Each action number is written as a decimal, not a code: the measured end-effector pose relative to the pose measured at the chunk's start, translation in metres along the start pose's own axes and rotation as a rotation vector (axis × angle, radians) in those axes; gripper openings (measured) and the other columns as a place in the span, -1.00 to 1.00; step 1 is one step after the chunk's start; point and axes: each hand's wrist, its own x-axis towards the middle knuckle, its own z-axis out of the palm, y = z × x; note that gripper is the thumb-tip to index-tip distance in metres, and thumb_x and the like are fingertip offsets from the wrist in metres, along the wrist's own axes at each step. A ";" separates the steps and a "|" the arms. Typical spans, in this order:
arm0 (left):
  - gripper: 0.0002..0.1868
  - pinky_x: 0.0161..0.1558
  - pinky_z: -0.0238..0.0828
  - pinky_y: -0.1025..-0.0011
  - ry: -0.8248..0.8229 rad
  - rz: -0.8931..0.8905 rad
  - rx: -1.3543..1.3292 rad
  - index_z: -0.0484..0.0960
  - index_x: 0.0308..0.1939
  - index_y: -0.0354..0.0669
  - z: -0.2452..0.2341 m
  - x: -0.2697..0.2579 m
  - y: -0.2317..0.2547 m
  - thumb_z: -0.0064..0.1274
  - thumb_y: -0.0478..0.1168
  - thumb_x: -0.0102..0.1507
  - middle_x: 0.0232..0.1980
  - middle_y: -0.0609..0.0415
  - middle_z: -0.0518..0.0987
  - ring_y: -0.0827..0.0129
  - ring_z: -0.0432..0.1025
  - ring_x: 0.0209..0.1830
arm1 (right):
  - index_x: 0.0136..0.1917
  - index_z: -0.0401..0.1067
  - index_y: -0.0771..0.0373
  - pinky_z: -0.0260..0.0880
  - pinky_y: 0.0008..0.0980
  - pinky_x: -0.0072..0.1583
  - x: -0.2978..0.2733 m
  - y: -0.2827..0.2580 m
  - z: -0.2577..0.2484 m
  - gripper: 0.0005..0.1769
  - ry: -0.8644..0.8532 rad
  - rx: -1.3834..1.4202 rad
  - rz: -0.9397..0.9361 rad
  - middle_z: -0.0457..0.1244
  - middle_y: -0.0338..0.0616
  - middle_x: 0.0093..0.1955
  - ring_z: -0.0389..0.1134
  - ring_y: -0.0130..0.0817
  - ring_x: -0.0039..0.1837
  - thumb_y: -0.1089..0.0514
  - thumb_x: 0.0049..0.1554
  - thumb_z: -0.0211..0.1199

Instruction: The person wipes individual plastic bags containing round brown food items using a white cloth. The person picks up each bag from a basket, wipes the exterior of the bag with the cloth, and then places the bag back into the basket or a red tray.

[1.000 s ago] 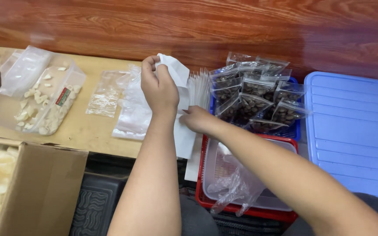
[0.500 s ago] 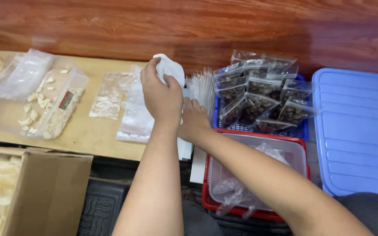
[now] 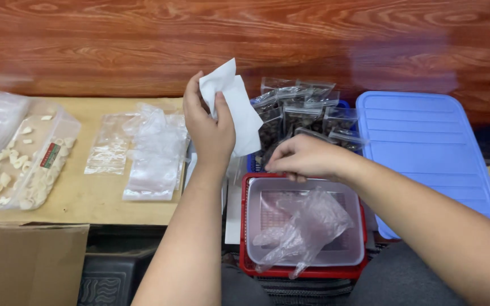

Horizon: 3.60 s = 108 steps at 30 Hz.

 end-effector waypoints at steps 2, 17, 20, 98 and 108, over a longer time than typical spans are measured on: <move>-0.60 0.22 0.38 0.09 -0.034 -0.042 -0.055 0.37 0.30 -0.28 0.012 -0.010 0.001 -0.02 -0.31 0.38 0.10 -0.19 0.44 -0.09 0.40 0.20 | -0.08 0.57 0.34 0.38 -0.42 -0.26 -0.001 0.022 -0.024 -0.69 0.195 -0.160 -0.098 0.33 -0.04 -0.35 0.36 -0.31 -0.30 0.10 -0.04 0.41; -0.45 -0.33 0.66 0.19 -0.867 -0.755 -0.479 0.36 0.36 -0.15 0.060 -0.027 0.043 -0.09 0.07 0.39 0.03 -0.26 0.55 0.03 0.62 -0.24 | 0.53 0.24 0.17 0.48 -0.17 0.17 0.016 0.091 -0.065 -0.26 0.166 0.410 -0.244 0.37 0.00 0.21 0.43 -0.25 0.17 0.43 0.07 0.08; -0.30 -0.15 0.56 0.13 -0.992 -0.624 0.208 0.52 0.22 -0.07 0.040 -0.020 0.008 -0.02 0.34 0.22 0.07 -0.21 0.60 -0.01 0.57 -0.07 | 0.47 0.33 0.19 0.49 -0.13 0.14 0.048 0.136 -0.076 -0.35 0.243 0.445 -0.164 0.39 0.09 0.18 0.46 -0.19 0.13 0.38 0.10 0.05; -0.09 0.42 0.13 0.07 -0.893 -0.524 -0.534 0.15 0.49 -0.28 0.122 -0.105 0.104 -0.18 0.24 0.21 0.42 -0.34 0.34 0.03 0.20 0.47 | -0.15 0.57 0.10 0.31 -0.18 0.28 0.014 0.107 -0.094 -0.79 0.720 -0.097 -0.786 0.39 -0.27 -0.02 0.39 -0.17 0.22 0.07 0.29 0.20; 0.07 0.05 0.44 0.02 -1.194 -0.250 0.503 0.18 0.50 0.22 0.081 -0.057 0.159 0.35 0.09 -0.06 0.15 -0.03 0.59 -0.04 0.52 0.12 | 0.17 0.49 0.20 0.30 -0.38 -0.08 0.019 0.109 -0.118 -0.64 0.906 0.284 -0.447 0.29 -0.19 -0.20 0.29 -0.36 -0.09 -0.08 0.27 0.30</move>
